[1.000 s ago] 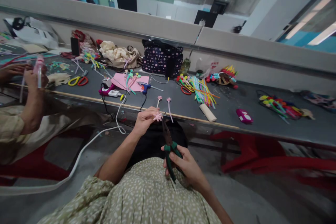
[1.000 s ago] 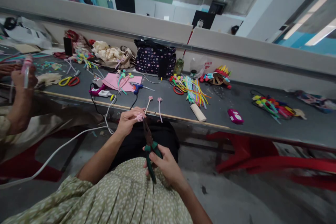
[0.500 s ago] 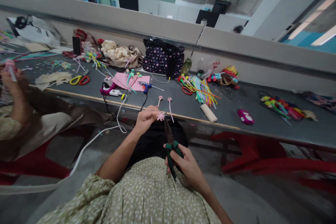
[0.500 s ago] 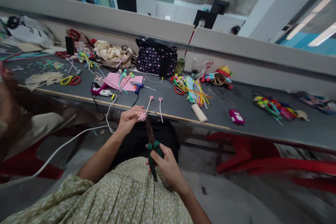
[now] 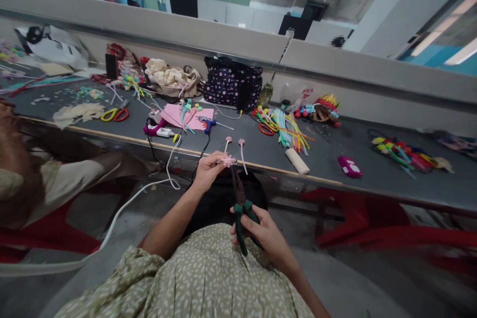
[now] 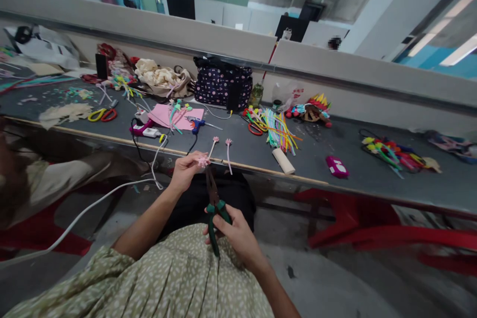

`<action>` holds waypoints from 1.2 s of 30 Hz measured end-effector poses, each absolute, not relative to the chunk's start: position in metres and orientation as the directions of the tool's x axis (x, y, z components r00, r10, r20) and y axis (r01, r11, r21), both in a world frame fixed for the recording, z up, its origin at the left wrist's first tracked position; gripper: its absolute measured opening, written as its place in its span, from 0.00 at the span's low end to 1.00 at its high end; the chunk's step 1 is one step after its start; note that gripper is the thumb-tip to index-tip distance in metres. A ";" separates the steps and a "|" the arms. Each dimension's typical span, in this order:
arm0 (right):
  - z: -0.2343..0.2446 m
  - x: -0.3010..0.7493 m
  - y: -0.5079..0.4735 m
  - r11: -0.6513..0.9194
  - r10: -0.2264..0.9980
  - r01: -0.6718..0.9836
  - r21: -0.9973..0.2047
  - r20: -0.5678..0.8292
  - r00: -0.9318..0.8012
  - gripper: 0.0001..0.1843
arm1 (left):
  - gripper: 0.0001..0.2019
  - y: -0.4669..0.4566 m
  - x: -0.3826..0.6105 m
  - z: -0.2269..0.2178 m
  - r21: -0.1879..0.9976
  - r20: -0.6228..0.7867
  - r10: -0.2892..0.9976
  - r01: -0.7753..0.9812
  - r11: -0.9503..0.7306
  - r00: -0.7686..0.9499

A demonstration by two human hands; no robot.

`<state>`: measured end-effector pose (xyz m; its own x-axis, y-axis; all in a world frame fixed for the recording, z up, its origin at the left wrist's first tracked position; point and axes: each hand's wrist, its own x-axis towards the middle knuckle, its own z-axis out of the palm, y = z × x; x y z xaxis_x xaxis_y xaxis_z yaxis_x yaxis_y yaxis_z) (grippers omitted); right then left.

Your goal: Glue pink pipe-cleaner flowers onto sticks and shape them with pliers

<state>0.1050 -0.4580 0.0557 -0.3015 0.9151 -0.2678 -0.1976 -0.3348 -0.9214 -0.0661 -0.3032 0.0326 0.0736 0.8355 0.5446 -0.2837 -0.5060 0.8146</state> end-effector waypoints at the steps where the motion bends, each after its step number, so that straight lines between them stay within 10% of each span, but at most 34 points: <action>1: 0.056 0.106 -0.459 -0.340 0.912 -0.199 -0.919 -0.271 -0.307 0.28 | 0.04 -0.304 -0.066 0.032 0.818 0.534 0.842 -0.297 -0.493 0.071; 36: 0.046 0.108 -0.455 -0.349 0.894 -0.223 -0.910 -0.252 -0.371 0.27 | 0.04 -0.306 -0.067 0.030 0.805 0.560 0.822 -0.305 -0.509 0.106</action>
